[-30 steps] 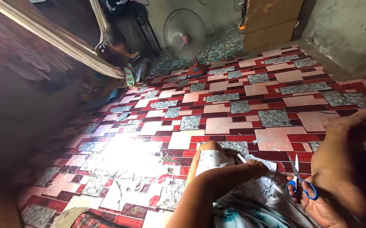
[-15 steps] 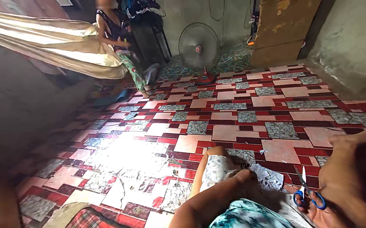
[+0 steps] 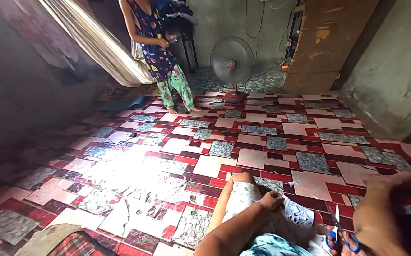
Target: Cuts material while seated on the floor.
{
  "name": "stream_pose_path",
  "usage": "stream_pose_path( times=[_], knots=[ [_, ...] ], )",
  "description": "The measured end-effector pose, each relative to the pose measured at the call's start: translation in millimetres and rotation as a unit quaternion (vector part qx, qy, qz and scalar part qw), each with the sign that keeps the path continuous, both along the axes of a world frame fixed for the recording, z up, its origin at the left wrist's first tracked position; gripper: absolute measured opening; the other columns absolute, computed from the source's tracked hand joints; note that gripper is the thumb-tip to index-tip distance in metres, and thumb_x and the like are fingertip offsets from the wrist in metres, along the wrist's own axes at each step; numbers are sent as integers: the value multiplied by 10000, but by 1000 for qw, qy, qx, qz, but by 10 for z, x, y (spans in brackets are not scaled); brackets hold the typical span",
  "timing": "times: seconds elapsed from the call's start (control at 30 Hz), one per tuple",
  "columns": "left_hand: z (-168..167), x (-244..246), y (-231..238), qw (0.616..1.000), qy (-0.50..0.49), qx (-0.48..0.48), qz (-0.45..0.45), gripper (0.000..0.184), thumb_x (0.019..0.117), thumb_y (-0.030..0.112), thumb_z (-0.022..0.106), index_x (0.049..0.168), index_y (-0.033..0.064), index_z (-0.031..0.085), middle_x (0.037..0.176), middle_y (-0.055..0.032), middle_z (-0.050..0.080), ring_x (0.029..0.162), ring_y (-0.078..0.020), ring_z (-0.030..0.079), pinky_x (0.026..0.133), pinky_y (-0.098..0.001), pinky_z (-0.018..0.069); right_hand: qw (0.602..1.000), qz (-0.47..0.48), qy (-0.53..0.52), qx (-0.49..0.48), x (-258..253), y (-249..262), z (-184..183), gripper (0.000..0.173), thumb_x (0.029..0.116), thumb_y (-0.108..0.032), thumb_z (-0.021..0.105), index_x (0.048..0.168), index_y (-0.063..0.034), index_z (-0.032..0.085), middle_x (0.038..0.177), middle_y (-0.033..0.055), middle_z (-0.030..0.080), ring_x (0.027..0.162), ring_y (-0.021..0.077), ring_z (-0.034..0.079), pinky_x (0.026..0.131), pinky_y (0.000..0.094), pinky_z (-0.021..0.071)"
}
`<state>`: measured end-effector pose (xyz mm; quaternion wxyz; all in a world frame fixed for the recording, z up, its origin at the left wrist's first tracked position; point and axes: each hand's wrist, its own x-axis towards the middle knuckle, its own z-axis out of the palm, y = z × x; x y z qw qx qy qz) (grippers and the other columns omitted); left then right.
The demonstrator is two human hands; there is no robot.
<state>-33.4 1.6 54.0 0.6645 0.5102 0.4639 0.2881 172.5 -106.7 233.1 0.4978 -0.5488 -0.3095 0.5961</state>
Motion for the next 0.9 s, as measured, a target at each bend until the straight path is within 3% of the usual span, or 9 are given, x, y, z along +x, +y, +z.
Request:
stream_pose_path(
  times=[0.07,0.13,0.23,0.37,0.5,0.7,0.9],
  knots=[
    [2,-23,45,988,-116,-58,79,116,1097,124,467,1094,15,507,790,-40,649,591,-68,585,557,-221,490,999,-15,17,24,145,27,-319,262,1073,-237,460,979,-10,550,694,16,616,574,75,639,517,222,557],
    [-18,-49,85,974,-181,-69,116,67,1080,59,475,1108,2,497,812,-65,665,639,-106,636,619,-251,546,993,33,97,64,448,64,-1088,308,1110,-247,317,1070,-32,534,808,26,657,693,101,669,601,260,563],
    [-50,-75,56,973,-203,-58,97,158,1025,-47,511,1179,-13,496,876,-66,670,701,-113,655,677,-271,568,994,43,90,-55,517,109,-1618,375,1125,-327,193,1103,-154,525,850,-43,684,774,67,683,687,244,566],
    [-7,-19,69,989,-135,-38,41,198,982,-67,576,1175,-22,564,874,-38,679,641,-49,585,603,-219,504,989,0,33,-147,461,211,-1825,356,1134,-345,262,1103,-125,540,790,-8,661,668,98,657,574,244,536],
    [-37,40,83,999,-32,-40,8,93,1016,51,601,1081,-15,610,773,-18,663,538,-19,501,497,-194,409,986,-25,-39,-159,420,129,-1875,263,1111,-270,431,1165,-43,553,771,38,662,625,125,649,531,260,523],
    [-82,117,98,999,16,-50,-13,133,1051,119,577,1047,-7,619,730,-7,653,512,-9,490,478,-180,391,985,-19,-88,-150,505,103,-1934,221,1079,-202,526,1169,-7,578,765,60,683,622,137,659,537,268,529],
    [-85,124,74,998,40,-52,-3,167,1025,91,615,1148,-22,619,769,-34,660,529,-25,501,483,-184,404,986,-23,-87,-140,494,155,-2039,271,1063,-209,565,1243,-6,551,779,92,684,618,152,654,519,276,516]
  ],
)
